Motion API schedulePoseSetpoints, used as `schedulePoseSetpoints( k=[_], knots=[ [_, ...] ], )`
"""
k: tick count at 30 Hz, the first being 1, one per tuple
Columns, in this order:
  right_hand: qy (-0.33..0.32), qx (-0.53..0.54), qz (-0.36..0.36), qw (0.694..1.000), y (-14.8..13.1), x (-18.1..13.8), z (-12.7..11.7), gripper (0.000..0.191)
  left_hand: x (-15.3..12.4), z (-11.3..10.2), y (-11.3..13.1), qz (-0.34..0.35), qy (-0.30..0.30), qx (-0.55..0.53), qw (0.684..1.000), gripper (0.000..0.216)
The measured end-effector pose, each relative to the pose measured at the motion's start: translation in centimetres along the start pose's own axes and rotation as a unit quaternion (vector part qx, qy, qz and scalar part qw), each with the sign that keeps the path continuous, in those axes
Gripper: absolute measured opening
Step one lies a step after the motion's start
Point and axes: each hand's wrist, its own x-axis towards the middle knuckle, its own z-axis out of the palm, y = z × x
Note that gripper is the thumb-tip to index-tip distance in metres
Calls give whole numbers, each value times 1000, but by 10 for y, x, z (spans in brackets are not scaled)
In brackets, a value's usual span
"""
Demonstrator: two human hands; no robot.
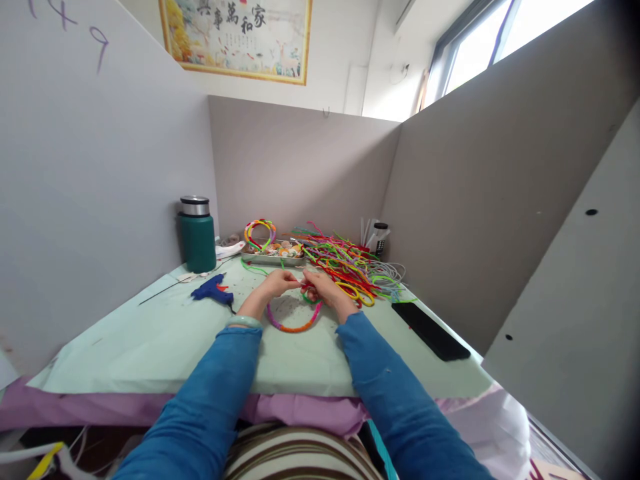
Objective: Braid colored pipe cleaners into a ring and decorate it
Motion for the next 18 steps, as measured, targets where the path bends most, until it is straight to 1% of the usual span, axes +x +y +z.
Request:
schedulePoseSetpoints(
  k=[3,7,13,18],
  knots=[
    [1,23,22,999,-1,0,0,44,5,1,-5,37,13,-5,999,32],
    [4,49,79,996,-3,-2,-1,42,7,1,-7,71,21,-9,997,36],
    [-31,123,106,986,-11,-5,-4,44,8,1,-7,86,25,-13,996,35],
    [-56,116,137,982,-7,-2,-6,42,9,2,-7,93,32,-12,995,31]
  ],
)
